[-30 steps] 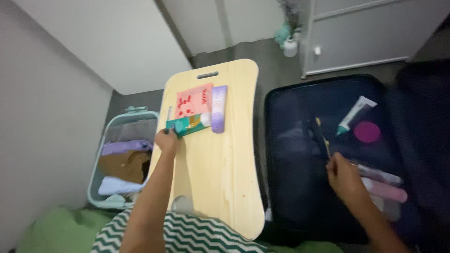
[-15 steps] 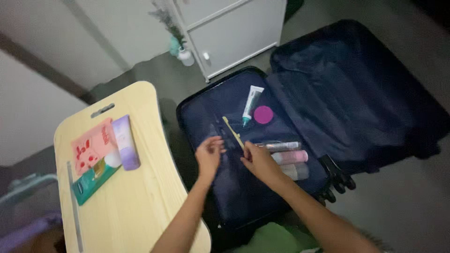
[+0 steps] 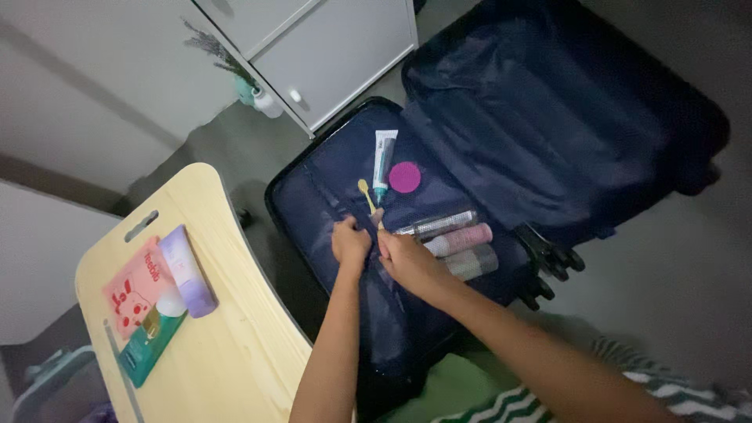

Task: The person transfers folded clothes and toiletries from a suitcase onto a wooden board and into a laundry basket. They handle items one at a time, including shirts, pants, and bottles, moving them between the suitcase, the board, and the basket.

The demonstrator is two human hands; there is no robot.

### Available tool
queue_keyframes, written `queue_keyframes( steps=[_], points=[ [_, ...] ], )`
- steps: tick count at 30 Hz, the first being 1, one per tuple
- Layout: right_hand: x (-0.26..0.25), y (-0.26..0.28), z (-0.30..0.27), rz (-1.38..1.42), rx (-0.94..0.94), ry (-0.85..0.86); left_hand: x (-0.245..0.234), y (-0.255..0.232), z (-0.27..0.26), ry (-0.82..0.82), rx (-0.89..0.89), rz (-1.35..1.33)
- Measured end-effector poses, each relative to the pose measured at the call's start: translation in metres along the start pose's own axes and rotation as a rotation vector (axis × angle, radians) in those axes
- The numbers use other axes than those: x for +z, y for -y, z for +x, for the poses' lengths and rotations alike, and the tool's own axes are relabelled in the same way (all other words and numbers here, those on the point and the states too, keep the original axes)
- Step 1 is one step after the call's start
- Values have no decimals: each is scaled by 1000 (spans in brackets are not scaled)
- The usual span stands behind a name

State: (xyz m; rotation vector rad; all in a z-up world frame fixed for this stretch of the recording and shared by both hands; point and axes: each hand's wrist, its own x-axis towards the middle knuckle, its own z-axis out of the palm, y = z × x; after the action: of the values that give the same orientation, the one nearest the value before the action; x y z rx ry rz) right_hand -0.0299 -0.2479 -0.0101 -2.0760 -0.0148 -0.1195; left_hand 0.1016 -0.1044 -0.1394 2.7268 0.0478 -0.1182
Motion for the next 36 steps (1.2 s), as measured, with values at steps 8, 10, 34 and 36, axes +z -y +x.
queue_keyframes(
  steps=[8, 10, 34, 36],
  points=[
    [0, 8, 0, -35, 11, 26, -11, 32, 6, 91, -15, -723],
    [1, 5, -1, -20, 64, 58, -29, 38, 1, 193, -221, -1050],
    [-5, 22, 7, -281, 354, 326, -224, 369, -68, -765, -787, -1518],
    [-8, 29, 6, -274, 404, 319, -226, 368, -65, -768, -797, -1650]
  ],
)
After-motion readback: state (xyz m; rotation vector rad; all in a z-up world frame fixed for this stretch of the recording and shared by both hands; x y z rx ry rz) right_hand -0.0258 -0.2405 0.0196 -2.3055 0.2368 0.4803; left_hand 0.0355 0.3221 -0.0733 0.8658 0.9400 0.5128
